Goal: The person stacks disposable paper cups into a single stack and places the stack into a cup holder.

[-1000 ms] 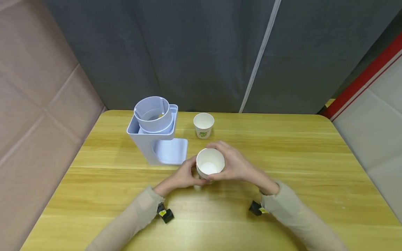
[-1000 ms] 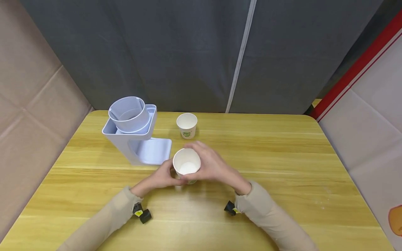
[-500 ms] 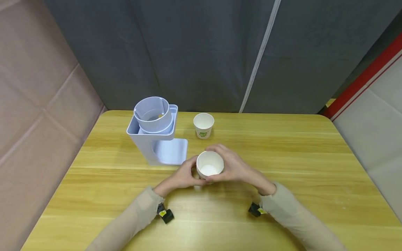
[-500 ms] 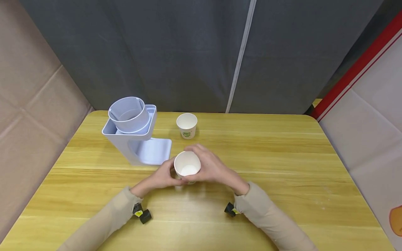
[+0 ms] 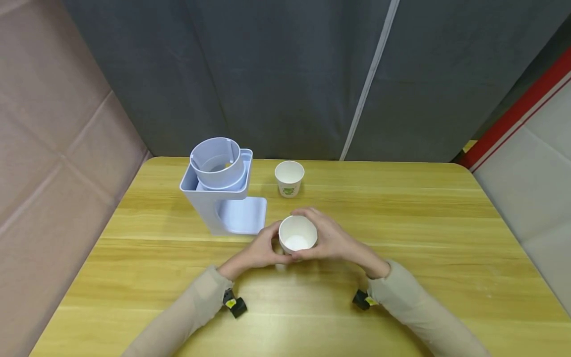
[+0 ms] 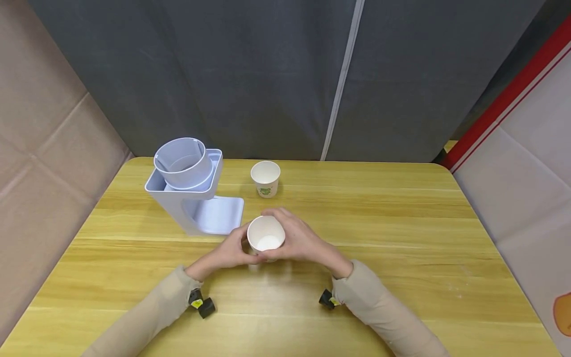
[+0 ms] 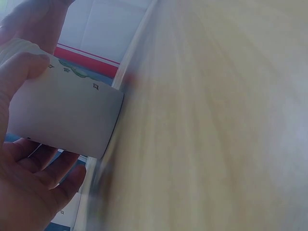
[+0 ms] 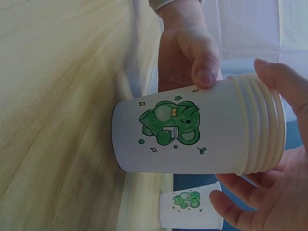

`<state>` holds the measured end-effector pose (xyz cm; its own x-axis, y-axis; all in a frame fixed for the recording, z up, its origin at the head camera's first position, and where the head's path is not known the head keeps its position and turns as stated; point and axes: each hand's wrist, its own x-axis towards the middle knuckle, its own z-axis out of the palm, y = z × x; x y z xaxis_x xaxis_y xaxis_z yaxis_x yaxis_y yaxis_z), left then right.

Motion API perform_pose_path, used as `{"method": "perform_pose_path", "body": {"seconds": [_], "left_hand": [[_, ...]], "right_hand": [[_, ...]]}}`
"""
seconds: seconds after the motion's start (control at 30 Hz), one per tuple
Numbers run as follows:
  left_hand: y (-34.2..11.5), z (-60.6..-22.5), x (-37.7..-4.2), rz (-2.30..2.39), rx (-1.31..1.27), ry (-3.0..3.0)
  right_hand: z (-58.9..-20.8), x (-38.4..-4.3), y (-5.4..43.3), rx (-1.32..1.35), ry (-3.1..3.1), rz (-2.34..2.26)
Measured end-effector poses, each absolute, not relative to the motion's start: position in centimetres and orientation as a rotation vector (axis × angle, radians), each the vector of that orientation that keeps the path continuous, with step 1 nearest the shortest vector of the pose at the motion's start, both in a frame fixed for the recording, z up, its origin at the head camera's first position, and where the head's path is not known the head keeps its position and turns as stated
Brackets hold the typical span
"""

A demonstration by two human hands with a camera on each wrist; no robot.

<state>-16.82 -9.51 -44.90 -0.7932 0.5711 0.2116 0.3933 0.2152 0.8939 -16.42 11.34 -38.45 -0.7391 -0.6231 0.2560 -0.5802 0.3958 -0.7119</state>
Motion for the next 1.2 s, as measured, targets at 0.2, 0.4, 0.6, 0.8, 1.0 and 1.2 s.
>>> {"method": "perform_pose_path", "body": {"seconds": [0.2,0.4,0.6,0.8,1.0,1.2], "left_hand": [[-9.6,-44.9,-16.7,1.620,0.917,2.310],[-9.6,-45.0,-16.7,1.630,0.923,2.322],[-9.4,-45.1,-16.8,1.651,0.916,2.324],[-9.4,-45.0,-16.8,1.646,0.898,2.314],[-9.4,-44.9,-16.9,1.653,0.913,2.309],[-9.4,-44.9,-16.9,1.659,0.930,2.302]], "right_hand": [[-38.6,-16.5,11.4,-1.113,2.581,-1.259],[-38.4,-16.8,11.7,-1.124,2.544,-1.320],[-37.8,-17.9,12.1,-1.075,2.581,-1.439],[-37.9,-19.4,12.6,-1.012,2.626,-1.511],[-38.4,-20.9,12.7,-0.959,2.651,-1.551],[-39.0,-22.5,12.8,-0.877,2.647,-1.620]]}}
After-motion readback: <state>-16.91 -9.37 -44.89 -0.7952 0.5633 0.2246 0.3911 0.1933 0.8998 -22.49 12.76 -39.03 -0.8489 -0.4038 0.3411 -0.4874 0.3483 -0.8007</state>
